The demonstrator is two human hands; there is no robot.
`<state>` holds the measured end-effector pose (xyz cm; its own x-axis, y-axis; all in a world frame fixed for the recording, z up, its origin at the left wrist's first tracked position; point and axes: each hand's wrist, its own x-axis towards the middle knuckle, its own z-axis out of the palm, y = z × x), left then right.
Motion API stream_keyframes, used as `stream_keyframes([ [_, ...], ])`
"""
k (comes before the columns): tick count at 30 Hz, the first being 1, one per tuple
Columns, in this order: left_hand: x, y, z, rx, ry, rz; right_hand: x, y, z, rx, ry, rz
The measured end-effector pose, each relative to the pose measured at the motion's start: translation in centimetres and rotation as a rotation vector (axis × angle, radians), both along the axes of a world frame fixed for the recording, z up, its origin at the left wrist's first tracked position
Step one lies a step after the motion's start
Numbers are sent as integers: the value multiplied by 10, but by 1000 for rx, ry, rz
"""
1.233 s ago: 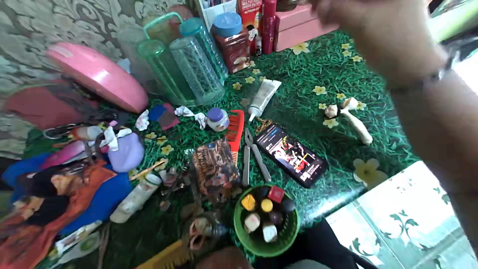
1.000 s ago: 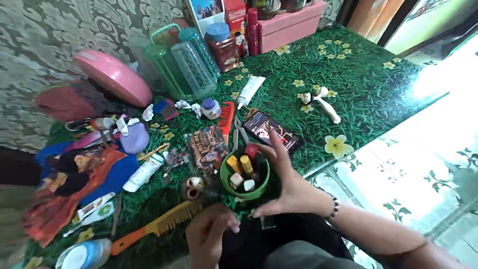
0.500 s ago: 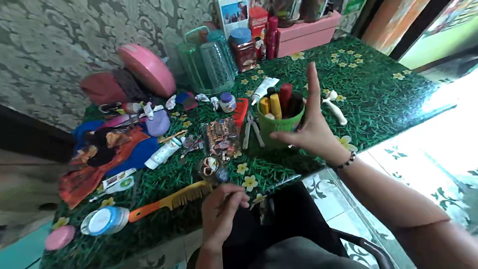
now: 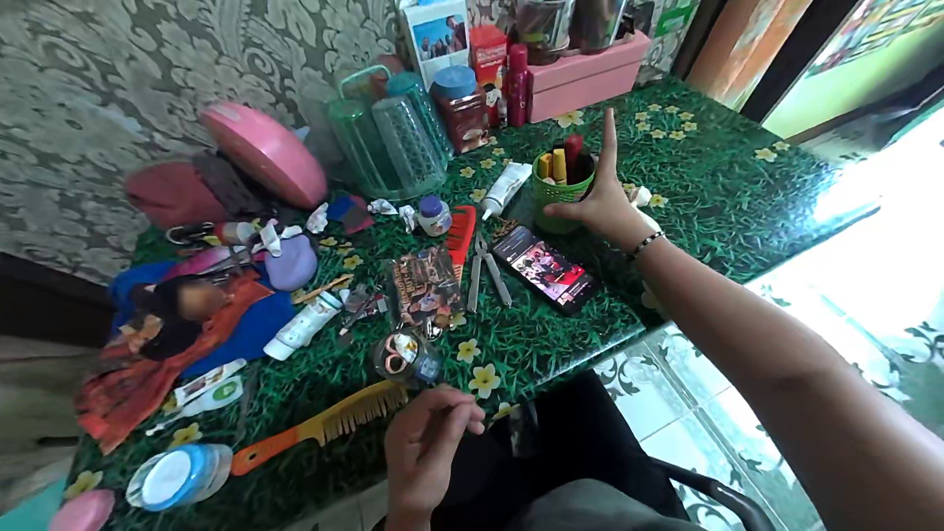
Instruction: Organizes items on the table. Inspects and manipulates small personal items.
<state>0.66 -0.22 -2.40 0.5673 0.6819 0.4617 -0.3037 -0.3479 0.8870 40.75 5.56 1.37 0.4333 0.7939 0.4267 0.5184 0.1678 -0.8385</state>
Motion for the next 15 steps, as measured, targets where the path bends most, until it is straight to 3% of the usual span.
stream_keyframes([
  [4, 1, 1, 0, 9, 4, 3, 11, -27, 22, -122, 2, 110],
  [9, 1, 1, -1, 8, 5, -14, 46, -69, 54, -395, -257, -185],
  [15, 1, 1, 1, 22, 28, 7, 61, -80, 45, -785, -405, -178],
])
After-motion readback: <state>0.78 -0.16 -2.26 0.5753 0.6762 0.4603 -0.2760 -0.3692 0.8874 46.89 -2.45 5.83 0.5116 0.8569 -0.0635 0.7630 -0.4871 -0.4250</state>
